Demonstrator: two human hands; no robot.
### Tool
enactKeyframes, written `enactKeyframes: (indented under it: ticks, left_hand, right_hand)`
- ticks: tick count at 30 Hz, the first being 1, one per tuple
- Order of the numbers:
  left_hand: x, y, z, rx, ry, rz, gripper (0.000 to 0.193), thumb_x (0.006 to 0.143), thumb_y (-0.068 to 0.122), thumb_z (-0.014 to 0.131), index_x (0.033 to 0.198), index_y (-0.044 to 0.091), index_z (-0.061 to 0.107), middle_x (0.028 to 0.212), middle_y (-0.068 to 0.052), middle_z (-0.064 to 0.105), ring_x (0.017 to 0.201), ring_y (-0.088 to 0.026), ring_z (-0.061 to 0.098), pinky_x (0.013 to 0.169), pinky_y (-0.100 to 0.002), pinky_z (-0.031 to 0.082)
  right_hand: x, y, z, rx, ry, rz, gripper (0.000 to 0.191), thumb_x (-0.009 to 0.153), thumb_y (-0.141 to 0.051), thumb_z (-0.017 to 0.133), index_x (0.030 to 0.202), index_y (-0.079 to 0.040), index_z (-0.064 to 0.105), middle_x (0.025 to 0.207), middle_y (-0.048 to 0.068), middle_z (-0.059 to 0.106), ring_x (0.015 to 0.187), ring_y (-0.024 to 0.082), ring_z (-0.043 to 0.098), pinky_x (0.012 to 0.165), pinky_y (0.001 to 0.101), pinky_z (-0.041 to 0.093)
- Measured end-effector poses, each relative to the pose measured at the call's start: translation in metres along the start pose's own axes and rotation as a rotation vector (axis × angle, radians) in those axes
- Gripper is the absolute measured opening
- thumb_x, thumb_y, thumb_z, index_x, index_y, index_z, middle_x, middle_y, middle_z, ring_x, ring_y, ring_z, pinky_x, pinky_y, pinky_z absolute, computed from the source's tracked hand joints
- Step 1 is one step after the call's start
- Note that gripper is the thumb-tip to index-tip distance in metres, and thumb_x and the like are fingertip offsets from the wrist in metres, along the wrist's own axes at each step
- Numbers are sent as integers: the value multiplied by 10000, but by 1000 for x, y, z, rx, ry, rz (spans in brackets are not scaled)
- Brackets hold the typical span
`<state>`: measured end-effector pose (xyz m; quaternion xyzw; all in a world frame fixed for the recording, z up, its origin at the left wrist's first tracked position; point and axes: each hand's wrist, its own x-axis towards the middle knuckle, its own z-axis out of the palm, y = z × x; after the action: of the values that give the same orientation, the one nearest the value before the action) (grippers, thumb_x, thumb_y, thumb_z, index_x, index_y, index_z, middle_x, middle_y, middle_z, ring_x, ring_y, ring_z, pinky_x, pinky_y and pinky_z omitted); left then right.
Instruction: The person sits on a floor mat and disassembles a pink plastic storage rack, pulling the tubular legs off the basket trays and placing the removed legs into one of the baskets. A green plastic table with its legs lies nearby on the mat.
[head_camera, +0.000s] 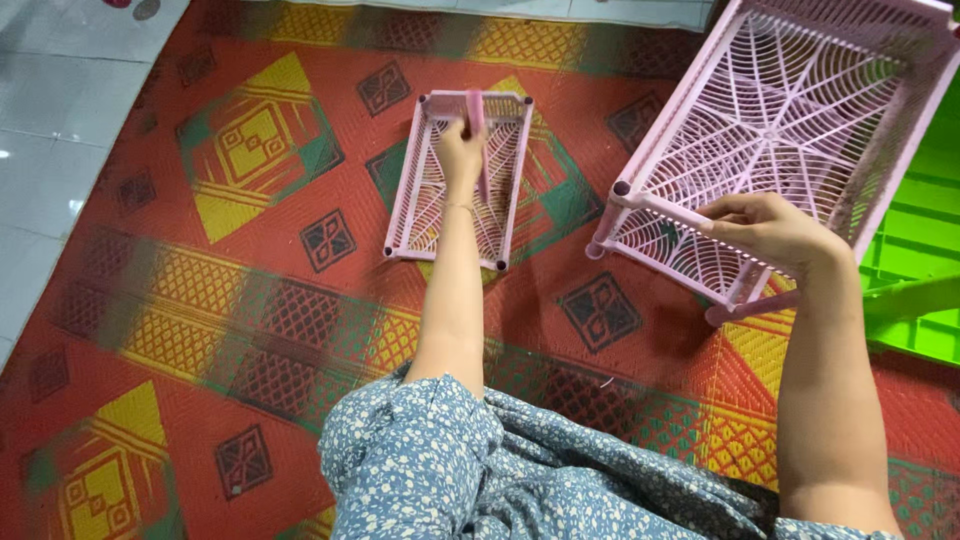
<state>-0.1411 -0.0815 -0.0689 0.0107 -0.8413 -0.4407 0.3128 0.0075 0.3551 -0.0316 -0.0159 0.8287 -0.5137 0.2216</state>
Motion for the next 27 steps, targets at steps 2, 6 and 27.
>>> enactKeyframes:
  ticks: [2, 6, 27]
  left_hand:
    - [-28, -18, 7, 10, -86, -120, 241, 828, 240, 799, 870, 13, 731, 751, -158, 731, 656, -287, 726, 626, -415, 527]
    - [-72, -37, 10, 132, -179, -132, 249, 797, 206, 828, 891, -4, 734, 802, -202, 725, 719, -361, 703, 665, -444, 519]
    - [-65, 7, 66, -426, -1431, -540, 377, 866, 418, 728, 1065, 98, 733, 996, -74, 758, 900, -217, 707, 771, -368, 582]
  right_hand:
    - [-2, 0, 0, 4, 10, -2, 321, 917, -149, 713, 1218, -44, 747, 927, 21, 710, 861, 99, 602, 743, 272, 492]
    - [-5, 3, 0, 13, -4, -15, 314, 916, -138, 720, 1209, -28, 749, 928, 27, 713, 854, 108, 601, 729, 282, 488]
    - [5, -13, 10, -24, 2, -61, 367, 876, -159, 735, 1231, -62, 731, 1012, 54, 758, 941, 127, 676, 796, 293, 537]
